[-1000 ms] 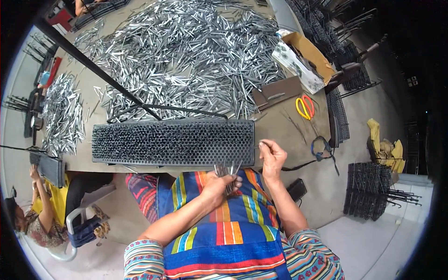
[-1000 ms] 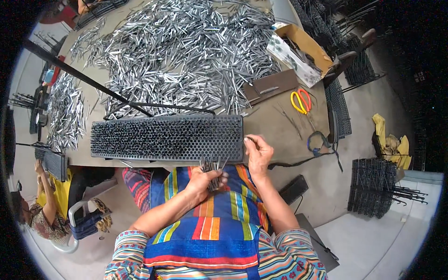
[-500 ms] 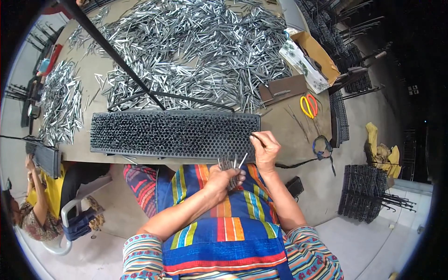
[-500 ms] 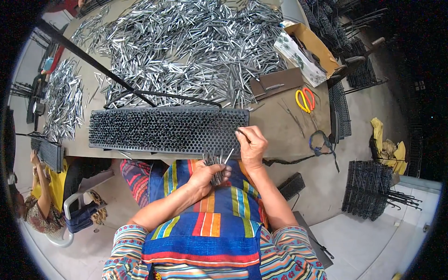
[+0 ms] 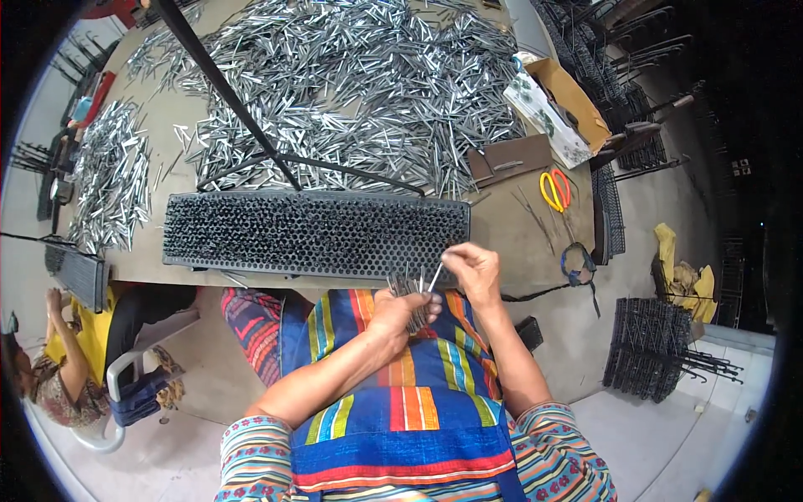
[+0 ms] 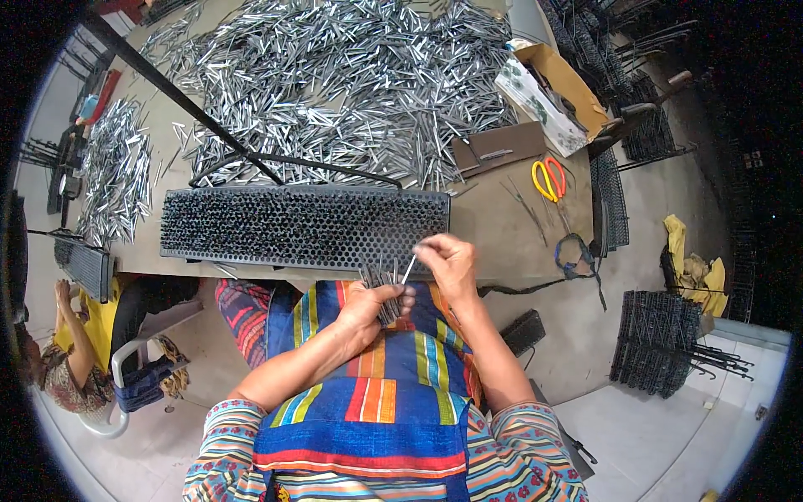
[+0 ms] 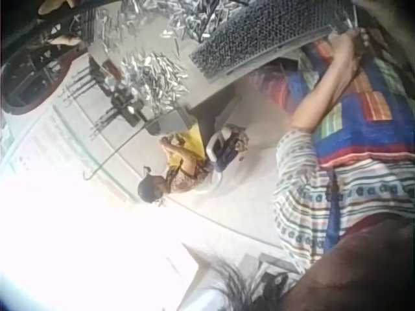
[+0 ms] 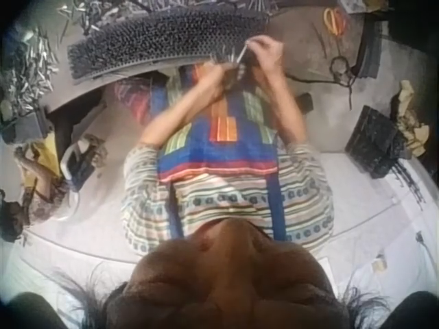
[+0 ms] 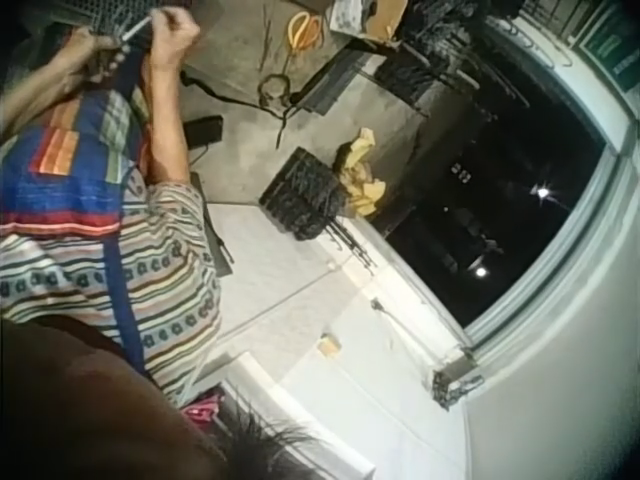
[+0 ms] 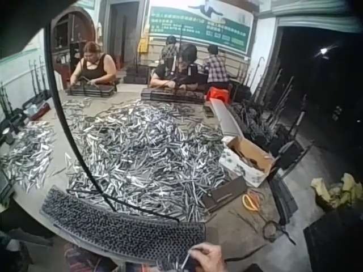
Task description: Inserting small metal pieces into a rectangular grid frame.
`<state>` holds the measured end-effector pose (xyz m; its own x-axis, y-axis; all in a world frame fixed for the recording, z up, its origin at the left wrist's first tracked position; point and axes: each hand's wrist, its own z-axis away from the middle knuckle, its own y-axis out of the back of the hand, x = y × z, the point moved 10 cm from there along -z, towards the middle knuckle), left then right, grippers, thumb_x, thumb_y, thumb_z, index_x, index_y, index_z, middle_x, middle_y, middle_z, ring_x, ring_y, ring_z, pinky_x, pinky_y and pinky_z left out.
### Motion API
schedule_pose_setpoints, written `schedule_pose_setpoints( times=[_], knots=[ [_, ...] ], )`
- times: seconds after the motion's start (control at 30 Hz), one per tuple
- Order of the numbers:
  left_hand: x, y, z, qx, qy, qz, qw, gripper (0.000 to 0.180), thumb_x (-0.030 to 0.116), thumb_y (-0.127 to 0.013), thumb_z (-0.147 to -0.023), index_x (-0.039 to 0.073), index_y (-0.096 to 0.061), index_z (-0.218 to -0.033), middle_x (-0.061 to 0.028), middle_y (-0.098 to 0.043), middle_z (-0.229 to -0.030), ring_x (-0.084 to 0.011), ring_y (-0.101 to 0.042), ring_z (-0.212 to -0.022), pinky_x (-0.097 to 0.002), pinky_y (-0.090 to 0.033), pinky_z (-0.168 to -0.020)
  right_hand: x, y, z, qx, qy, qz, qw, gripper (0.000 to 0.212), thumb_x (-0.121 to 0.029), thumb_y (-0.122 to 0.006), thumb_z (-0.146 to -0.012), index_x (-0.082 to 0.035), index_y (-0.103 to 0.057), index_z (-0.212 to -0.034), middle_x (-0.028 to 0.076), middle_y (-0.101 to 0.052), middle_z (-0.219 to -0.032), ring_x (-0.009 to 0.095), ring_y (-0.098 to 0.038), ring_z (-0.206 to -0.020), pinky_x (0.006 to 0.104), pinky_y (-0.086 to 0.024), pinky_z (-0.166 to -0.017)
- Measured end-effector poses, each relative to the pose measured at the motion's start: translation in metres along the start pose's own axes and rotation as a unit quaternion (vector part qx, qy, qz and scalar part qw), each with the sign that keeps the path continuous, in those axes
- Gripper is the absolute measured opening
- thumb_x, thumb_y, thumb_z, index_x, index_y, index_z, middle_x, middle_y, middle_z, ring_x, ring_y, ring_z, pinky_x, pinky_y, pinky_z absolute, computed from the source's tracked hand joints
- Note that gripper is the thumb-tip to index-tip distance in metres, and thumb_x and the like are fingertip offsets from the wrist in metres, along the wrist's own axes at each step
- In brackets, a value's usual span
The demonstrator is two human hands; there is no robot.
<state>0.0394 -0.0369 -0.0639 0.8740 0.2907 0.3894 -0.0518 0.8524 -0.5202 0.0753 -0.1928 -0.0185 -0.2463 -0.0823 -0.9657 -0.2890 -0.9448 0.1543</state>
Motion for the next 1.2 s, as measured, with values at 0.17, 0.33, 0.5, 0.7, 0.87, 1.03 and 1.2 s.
schedule_pose_setpoints(
  times=[0.17,0.33,0.5,0.7,0.87,1.03,1.2],
  knots=[
    [-0.008,-0.006,-0.002,-0.005,0.014,-0.027,1.000,0.012,-0.002,-0.057,-0.085,-0.002,-0.064,-0.094,-0.0115,-0.068,-0.080,-0.0180,-0.066,-0.064,-0.0297,-0.055,-0.054,0.037,-0.014,0.025,-0.042,-0.105,-0.160,0.981,0.004,-0.001,-0.067,-0.079,0.001,-0.067,-0.083,0.000,-0.063,-0.071,0.003,-0.052,-0.057,0.0190,-0.040,-0.050],
    [-0.009,0.003,-0.005,0.012,0.001,-0.068,0.998,0.011,0.000,-0.056,-0.085,0.000,-0.063,-0.092,-0.0102,-0.069,-0.080,-0.0170,-0.066,-0.064,-0.0282,-0.055,-0.052,0.009,0.043,0.010,0.152,0.045,-0.105,0.982,0.006,0.002,-0.065,-0.082,-0.001,-0.064,-0.087,-0.002,-0.058,-0.067,0.002,-0.041,-0.048,0.0176,-0.030,-0.044],
    [-0.007,-0.005,-0.003,0.008,-0.002,-0.076,0.997,0.010,-0.001,-0.056,-0.084,-0.001,-0.062,-0.092,-0.0118,-0.068,-0.080,-0.0170,-0.066,-0.064,-0.0279,-0.055,-0.051,-0.027,0.049,-0.002,0.202,0.199,0.096,0.954,0.005,0.002,-0.066,-0.080,0.001,-0.063,-0.084,0.001,-0.057,-0.067,0.006,-0.043,-0.052,0.0213,-0.034,-0.048],
    [-0.005,-0.006,-0.003,0.001,-0.002,-0.052,0.999,0.010,-0.003,-0.056,-0.083,-0.002,-0.061,-0.091,-0.0128,-0.068,-0.080,-0.0179,-0.067,-0.064,-0.0281,-0.055,-0.051,-0.055,0.035,0.003,0.198,0.266,0.194,0.923,0.009,0.003,-0.067,-0.078,0.002,-0.065,-0.086,0.006,-0.058,-0.070,0.010,-0.050,-0.056,0.0240,-0.040,-0.052],
    [-0.006,-0.006,-0.004,0.000,0.003,-0.039,0.999,0.010,-0.004,-0.057,-0.082,-0.002,-0.061,-0.091,-0.0124,-0.068,-0.081,-0.0181,-0.067,-0.064,-0.0281,-0.056,-0.051,-0.046,0.022,0.003,0.158,0.262,0.319,0.897,0.012,0.001,-0.066,-0.078,0.001,-0.067,-0.090,0.012,-0.063,-0.081,0.023,-0.062,-0.067,0.0314,-0.049,-0.062],
    [-0.005,-0.005,-0.004,-0.006,0.000,-0.028,1.000,0.009,-0.003,-0.058,-0.082,-0.001,-0.062,-0.091,-0.0113,-0.068,-0.081,-0.0179,-0.066,-0.065,-0.0287,-0.056,-0.053,-0.045,0.017,0.013,0.148,0.252,0.335,0.896,0.017,0.002,-0.063,-0.080,0.000,-0.067,-0.096,0.013,-0.062,-0.087,0.027,-0.063,-0.073,0.0337,-0.050,-0.065],
    [-0.003,-0.005,-0.004,-0.010,0.001,-0.025,1.000,0.009,-0.003,-0.058,-0.082,-0.001,-0.062,-0.090,-0.0116,-0.068,-0.081,-0.0181,-0.066,-0.065,-0.0293,-0.056,-0.054,-0.036,0.021,0.009,0.139,0.224,0.351,0.898,0.022,0.002,-0.063,-0.079,-0.001,-0.065,-0.101,0.013,-0.060,-0.086,0.027,-0.062,-0.073,0.0349,-0.049,-0.065]
  ],
)
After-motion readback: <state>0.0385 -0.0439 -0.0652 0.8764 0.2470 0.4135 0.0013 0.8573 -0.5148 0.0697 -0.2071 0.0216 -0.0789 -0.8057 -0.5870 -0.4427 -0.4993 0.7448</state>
